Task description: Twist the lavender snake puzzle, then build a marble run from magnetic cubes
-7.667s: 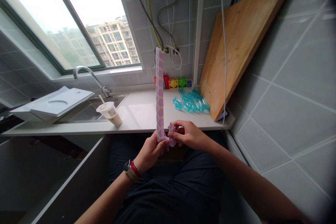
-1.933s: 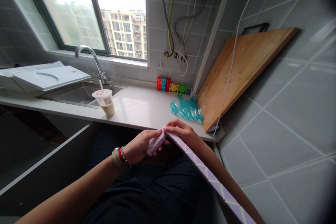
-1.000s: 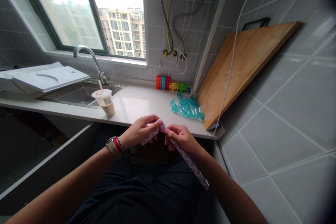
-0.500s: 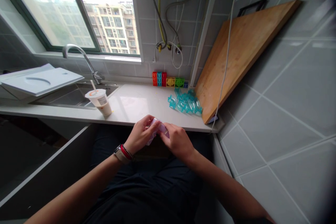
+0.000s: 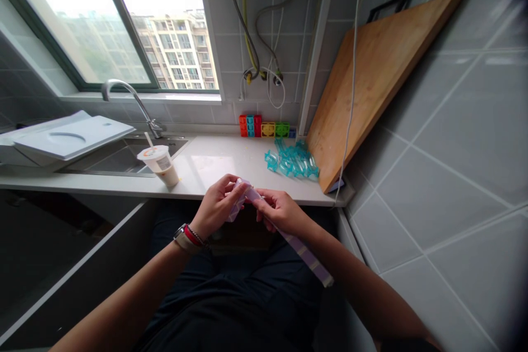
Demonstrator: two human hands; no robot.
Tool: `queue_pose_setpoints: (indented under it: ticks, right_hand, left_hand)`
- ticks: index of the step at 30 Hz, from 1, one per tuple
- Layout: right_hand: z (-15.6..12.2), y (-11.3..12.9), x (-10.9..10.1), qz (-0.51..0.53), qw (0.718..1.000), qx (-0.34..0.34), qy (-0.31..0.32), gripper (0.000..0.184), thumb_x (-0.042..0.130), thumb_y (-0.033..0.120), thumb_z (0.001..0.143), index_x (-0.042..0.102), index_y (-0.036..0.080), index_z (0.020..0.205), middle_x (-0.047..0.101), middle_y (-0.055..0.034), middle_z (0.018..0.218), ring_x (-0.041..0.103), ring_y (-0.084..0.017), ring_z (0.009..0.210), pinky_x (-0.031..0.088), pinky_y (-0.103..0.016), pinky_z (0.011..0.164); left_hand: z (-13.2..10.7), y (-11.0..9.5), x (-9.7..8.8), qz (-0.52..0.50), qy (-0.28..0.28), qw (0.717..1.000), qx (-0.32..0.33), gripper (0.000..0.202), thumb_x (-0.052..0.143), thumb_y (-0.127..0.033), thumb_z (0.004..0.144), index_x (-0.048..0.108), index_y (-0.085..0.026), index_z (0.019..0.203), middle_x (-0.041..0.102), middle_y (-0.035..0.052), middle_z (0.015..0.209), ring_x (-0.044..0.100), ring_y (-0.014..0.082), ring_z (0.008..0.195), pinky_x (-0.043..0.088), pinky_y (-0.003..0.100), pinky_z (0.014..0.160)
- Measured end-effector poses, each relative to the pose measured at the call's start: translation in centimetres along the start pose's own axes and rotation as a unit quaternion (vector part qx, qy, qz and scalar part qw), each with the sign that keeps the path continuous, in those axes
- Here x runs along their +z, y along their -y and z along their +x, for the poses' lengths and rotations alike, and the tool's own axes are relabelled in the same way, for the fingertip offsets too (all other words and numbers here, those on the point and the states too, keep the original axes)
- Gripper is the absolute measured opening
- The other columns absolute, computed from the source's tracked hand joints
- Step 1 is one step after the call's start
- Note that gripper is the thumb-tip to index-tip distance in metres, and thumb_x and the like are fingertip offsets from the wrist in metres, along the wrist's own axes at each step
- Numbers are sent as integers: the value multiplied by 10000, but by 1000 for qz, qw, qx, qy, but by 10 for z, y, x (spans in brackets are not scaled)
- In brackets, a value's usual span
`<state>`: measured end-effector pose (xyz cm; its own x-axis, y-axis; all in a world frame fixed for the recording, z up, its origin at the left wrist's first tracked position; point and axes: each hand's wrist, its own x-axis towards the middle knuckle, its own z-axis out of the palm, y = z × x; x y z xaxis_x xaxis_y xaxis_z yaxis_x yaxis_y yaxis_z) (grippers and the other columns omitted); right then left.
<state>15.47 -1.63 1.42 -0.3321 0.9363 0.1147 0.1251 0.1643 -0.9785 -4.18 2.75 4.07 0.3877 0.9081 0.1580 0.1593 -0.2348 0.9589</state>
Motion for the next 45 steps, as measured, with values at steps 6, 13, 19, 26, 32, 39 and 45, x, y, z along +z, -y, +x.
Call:
queue_pose_setpoints:
  ticks: [6, 13, 19, 26, 32, 39, 45]
  right_hand:
    - [-7, 4, 6, -237, 967, -69, -58, 235, 528, 303, 1005, 691, 224, 1156, 728, -35, 834, 669, -171, 688, 472, -249, 660]
    - [-3, -12, 22, -283, 956, -71, -13, 281, 532, 276, 1019, 637, 187, 1265, 764, -113, 1009, 717, -249, 878, 478, -301, 785]
    - [-2, -24, 35, -288, 955, -33, -63, 273, 555, 256, 1005, 622, 183, 1259, 751, -145, 1060, 721, -273, 944, 497, -326, 805]
    - [14, -29, 6, 254, 947, 112, 162, 419, 537, 539, 976, 597, 168, 1162, 727, -53, 830, 633, -144, 578, 541, -250, 530]
    - [11, -21, 18, 354, 925, 112, 78, 380, 670, 504, 903, 629, 164, 1067, 685, -2, 706, 538, -83, 489, 432, -156, 420]
    - [-1, -6, 28, 296, 952, 73, -6, 370, 691, 524, 888, 641, 166, 967, 657, 20, 637, 516, -77, 437, 398, -155, 378]
    - [1, -2, 10, 285, 940, 153, 104, 362, 610, 495, 941, 661, 146, 1024, 675, 4, 634, 531, -81, 425, 430, -163, 387]
  left_hand:
    - [0, 0, -5, 105, 18, 994, 16, 357, 639, -534, 916, 643, -187, 1000, 695, 14, 751, 578, 132, 594, 415, 220, 542]
    - [9, -12, -30, 299, 128, 944, 62, 295, 595, -479, 942, 671, -195, 949, 667, 5, 718, 585, 149, 623, 414, 250, 618]
    - [18, -6, -31, 373, 138, 916, 60, 289, 610, -465, 919, 693, -189, 916, 638, 10, 702, 532, 152, 618, 361, 258, 596]
    - [16, -3, -35, 305, 149, 929, 147, 314, 547, -424, 994, 645, -187, 1176, 717, 33, 904, 597, 151, 748, 442, 250, 713]
    - [8, 4, -34, 282, 88, 938, 180, 293, 558, -370, 1002, 626, -179, 1213, 737, 50, 984, 623, 144, 768, 479, 255, 753]
    - [-5, -3, -26, 346, 36, 916, 199, 262, 585, -357, 989, 644, -200, 1191, 709, 12, 896, 563, 114, 671, 444, 236, 693]
    - [0, -9, -30, 240, 132, 955, 113, 291, 517, -419, 1018, 623, -166, 1118, 657, 1, 759, 569, 121, 642, 437, 225, 621]
